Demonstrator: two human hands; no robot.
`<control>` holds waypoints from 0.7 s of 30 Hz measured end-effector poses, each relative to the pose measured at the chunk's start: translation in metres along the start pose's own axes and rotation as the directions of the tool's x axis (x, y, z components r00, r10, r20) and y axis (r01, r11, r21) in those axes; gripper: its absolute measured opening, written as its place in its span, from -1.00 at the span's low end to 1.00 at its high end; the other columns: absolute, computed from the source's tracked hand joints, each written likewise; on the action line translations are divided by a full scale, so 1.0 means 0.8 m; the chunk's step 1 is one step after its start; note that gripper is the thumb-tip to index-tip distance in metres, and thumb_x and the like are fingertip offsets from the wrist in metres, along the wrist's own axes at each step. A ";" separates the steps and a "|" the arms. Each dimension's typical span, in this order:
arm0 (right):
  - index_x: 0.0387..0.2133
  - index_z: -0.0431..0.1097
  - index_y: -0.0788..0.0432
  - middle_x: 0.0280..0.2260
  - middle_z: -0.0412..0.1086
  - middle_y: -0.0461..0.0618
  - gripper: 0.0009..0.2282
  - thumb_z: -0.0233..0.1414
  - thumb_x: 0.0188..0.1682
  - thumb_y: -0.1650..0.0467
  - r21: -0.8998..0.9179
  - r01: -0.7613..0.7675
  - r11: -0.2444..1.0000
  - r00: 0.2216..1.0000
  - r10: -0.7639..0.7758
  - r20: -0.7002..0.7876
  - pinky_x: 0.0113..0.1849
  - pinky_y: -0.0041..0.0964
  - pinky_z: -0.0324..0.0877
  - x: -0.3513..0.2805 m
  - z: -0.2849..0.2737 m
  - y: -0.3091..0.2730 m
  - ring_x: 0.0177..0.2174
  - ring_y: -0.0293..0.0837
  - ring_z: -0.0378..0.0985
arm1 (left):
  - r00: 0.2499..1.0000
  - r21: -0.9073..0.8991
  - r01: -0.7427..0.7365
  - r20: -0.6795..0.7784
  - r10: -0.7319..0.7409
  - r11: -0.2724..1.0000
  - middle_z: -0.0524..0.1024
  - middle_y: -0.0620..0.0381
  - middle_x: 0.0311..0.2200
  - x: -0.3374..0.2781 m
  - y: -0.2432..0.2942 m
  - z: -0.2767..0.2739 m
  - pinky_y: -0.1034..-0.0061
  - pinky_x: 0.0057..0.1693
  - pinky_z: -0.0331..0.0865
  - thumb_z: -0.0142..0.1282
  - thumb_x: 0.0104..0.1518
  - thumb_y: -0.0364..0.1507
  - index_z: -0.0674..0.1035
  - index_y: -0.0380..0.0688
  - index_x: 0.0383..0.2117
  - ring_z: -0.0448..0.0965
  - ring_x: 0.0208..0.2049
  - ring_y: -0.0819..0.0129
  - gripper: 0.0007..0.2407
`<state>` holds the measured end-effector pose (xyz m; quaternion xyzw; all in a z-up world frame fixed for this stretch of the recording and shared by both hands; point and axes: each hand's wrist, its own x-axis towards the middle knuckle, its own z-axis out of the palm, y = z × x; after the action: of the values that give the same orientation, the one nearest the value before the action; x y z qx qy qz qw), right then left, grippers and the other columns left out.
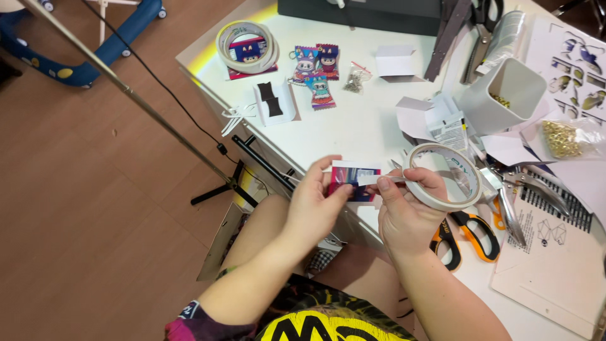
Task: The person sits on the floor and uses scissors to cut small pieces of paper and tape. They repeatedly trim the edges of the paper and apply tape to the items.
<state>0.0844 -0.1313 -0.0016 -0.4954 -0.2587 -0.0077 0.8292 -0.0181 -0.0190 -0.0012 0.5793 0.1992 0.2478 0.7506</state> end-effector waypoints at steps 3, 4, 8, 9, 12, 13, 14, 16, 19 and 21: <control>-0.23 0.25 0.32 -0.44 0.45 0.32 -0.69 0.19 -0.14 0.72 -0.060 -0.026 0.998 0.999 0.028 0.028 -0.41 -0.10 0.67 -0.011 0.003 -0.004 -0.51 0.03 0.66 | 0.998 -0.034 -0.018 -0.064 0.016 0.999 0.70 -0.04 -0.24 -0.016 0.001 0.021 0.44 0.05 0.45 0.13 0.19 -0.59 0.54 -0.18 0.01 0.64 -0.20 0.40 -0.74; -0.23 0.25 0.32 -0.44 0.45 0.32 -0.69 0.19 -0.14 0.72 -0.060 -0.031 0.998 0.999 0.033 0.031 -0.41 -0.10 0.67 -0.011 -0.001 -0.001 -0.51 0.03 0.66 | 0.998 -0.035 -0.015 -0.068 0.012 0.999 0.70 -0.04 -0.24 -0.021 0.003 0.026 0.44 0.05 0.45 0.13 0.19 -0.59 0.54 -0.18 0.01 0.64 -0.20 0.40 -0.74; -0.22 0.22 0.35 -0.45 0.42 0.35 -0.69 0.18 -0.12 0.74 -0.102 0.012 0.995 0.999 -0.007 0.054 -0.42 -0.09 0.66 -0.009 -0.008 0.006 -0.53 0.07 0.65 | 0.996 -0.074 -0.071 -0.066 0.066 0.995 0.68 0.07 -0.34 -0.030 0.017 0.030 0.45 0.01 0.47 0.02 0.32 -0.47 0.61 -0.19 -0.10 0.52 -0.22 0.53 -0.85; -0.21 0.22 0.34 -0.45 0.41 0.36 -0.69 0.17 -0.12 0.74 -0.082 0.021 0.996 0.999 -0.018 0.043 -0.43 -0.09 0.66 -0.008 -0.007 0.006 -0.53 0.09 0.65 | 0.995 -0.026 -0.074 -0.065 0.073 0.997 0.66 0.08 -0.40 -0.030 0.023 0.028 0.43 -0.03 0.48 -0.02 0.35 -0.43 0.64 -0.18 -0.14 0.48 -0.26 0.56 -0.83; -0.20 0.20 0.36 -0.43 0.42 0.35 -0.69 0.17 -0.10 0.74 -0.148 0.088 0.985 0.991 -0.072 0.112 -0.39 -0.17 0.64 -0.005 -0.005 -0.002 -0.50 0.02 0.65 | 0.995 0.035 -0.056 -0.080 0.058 0.998 0.59 0.12 -0.55 -0.027 0.022 0.024 0.47 -0.11 0.47 -0.02 0.36 -0.41 0.68 -0.16 -0.23 0.45 -0.37 0.55 -0.81; -0.20 0.20 0.36 -0.43 0.42 0.35 -0.69 0.17 -0.10 0.74 -0.149 0.087 0.985 0.991 -0.071 0.110 -0.39 -0.17 0.64 -0.004 -0.007 -0.001 -0.50 0.02 0.65 | 0.995 0.035 -0.054 -0.078 0.057 0.998 0.59 0.12 -0.55 -0.027 0.021 0.022 0.47 -0.11 0.47 -0.02 0.36 -0.41 0.68 -0.16 -0.23 0.45 -0.37 0.55 -0.81; -0.21 0.21 0.37 -0.43 0.43 0.36 -0.69 0.18 -0.12 0.75 -0.173 0.098 0.980 0.988 -0.075 0.134 -0.38 -0.16 0.63 -0.005 -0.009 0.000 -0.50 0.01 0.65 | 0.995 0.042 -0.047 -0.080 0.051 0.998 0.52 0.17 -0.60 -0.028 0.020 0.020 0.50 -0.14 0.46 -0.01 0.35 -0.40 0.68 -0.15 -0.27 0.41 -0.37 0.57 -0.80; -0.22 0.21 0.39 -0.43 0.44 0.36 -0.69 0.19 -0.13 0.75 -0.196 0.107 0.975 0.985 -0.077 0.157 -0.37 -0.14 0.63 -0.006 -0.013 0.006 -0.50 0.01 0.65 | 0.996 0.051 -0.039 -0.083 0.043 0.998 0.45 0.22 -0.65 -0.030 0.020 0.017 0.53 -0.18 0.44 0.00 0.35 -0.39 0.69 -0.14 -0.32 0.36 -0.38 0.59 -0.80; -0.21 0.22 0.38 -0.44 0.45 0.35 -0.67 0.21 -0.14 0.75 -0.201 0.104 0.974 0.980 -0.066 0.187 -0.38 -0.16 0.62 -0.008 -0.018 0.013 -0.50 -0.02 0.65 | 0.995 0.002 -0.034 -0.094 0.034 0.999 0.37 0.22 -0.69 -0.032 0.023 0.017 0.55 -0.19 0.39 -0.04 0.36 -0.42 0.65 -0.17 -0.37 0.35 -0.40 0.54 -0.78; -0.21 0.22 0.41 -0.43 0.44 0.34 -0.67 0.20 -0.14 0.75 -0.181 0.112 0.977 0.977 -0.076 0.199 -0.37 -0.15 0.63 -0.009 -0.020 0.015 -0.50 -0.03 0.63 | 0.996 -0.009 -0.037 -0.078 0.036 0.999 0.43 0.18 -0.68 -0.033 0.022 0.016 0.51 -0.19 0.42 -0.01 0.35 -0.42 0.67 -0.16 -0.34 0.36 -0.41 0.54 -0.80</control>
<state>0.0879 -0.1401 -0.0202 -0.5583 -0.3584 -0.0243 0.7479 -0.0342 -0.0414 0.0197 0.5690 0.2163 0.2846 0.7405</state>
